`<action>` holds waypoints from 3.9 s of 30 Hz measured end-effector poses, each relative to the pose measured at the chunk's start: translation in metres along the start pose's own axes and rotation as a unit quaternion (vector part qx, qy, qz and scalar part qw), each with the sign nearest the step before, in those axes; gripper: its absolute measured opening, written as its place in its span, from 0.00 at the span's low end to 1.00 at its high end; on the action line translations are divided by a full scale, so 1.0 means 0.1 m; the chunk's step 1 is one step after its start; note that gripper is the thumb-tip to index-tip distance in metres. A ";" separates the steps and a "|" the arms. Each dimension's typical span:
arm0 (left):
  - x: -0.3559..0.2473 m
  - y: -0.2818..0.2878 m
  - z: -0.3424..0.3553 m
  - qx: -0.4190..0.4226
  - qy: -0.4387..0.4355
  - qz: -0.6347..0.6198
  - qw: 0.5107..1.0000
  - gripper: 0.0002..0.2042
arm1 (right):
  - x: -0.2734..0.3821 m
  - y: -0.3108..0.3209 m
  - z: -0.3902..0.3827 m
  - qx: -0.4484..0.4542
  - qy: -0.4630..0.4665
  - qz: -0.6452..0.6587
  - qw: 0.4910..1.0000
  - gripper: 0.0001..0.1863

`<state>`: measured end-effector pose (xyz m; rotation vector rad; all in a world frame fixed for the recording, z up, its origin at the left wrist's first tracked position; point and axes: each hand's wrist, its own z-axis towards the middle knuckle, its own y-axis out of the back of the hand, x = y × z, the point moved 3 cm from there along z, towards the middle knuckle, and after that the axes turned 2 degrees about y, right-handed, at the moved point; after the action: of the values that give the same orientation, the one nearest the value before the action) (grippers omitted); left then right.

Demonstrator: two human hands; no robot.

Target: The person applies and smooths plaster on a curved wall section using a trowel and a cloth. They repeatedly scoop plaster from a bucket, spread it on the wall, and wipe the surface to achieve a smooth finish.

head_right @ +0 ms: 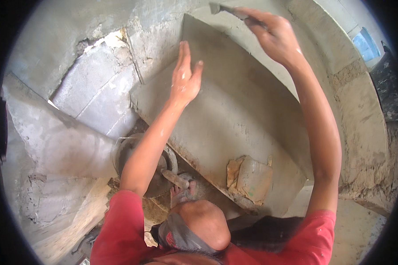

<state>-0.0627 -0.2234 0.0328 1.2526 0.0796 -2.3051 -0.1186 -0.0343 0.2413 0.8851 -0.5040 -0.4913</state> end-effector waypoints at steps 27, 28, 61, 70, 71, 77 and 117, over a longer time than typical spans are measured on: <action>1.14 -0.54 0.38 0.120 -0.134 0.217 0.959 0.45 | -0.66 -0.54 1.15 0.191 0.146 -0.026 0.970 0.33; 1.15 -0.54 0.38 0.130 -0.134 0.217 0.958 0.45 | -0.66 -0.58 1.16 0.213 0.152 -0.014 0.965 0.36; 1.14 -0.54 0.40 0.142 -0.106 0.236 0.956 0.45 | -0.68 -0.42 0.84 0.143 0.130 -0.065 0.979 0.37; 1.08 -0.53 0.35 0.122 -0.194 0.265 0.937 0.41 | -0.82 0.04 0.16 0.236 0.128 -0.024 0.963 0.34; 1.07 -0.54 0.34 0.121 -0.202 0.268 0.934 0.41 | -0.80 0.19 0.00 0.244 0.097 -0.041 0.964 0.33; 1.04 -0.55 0.31 0.141 -0.208 0.279 0.927 0.41 | -0.78 0.61 -0.08 0.214 -0.007 -0.055 0.975 0.30; 1.02 -0.55 0.33 0.174 -0.186 0.279 0.926 0.40 | -0.47 -0.39 1.13 0.204 0.059 -0.104 0.972 0.41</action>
<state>-0.1585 -0.2271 -0.0404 0.8138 -0.7515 -2.0389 -0.2302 -0.0949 0.2602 1.3632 -0.4107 -0.5303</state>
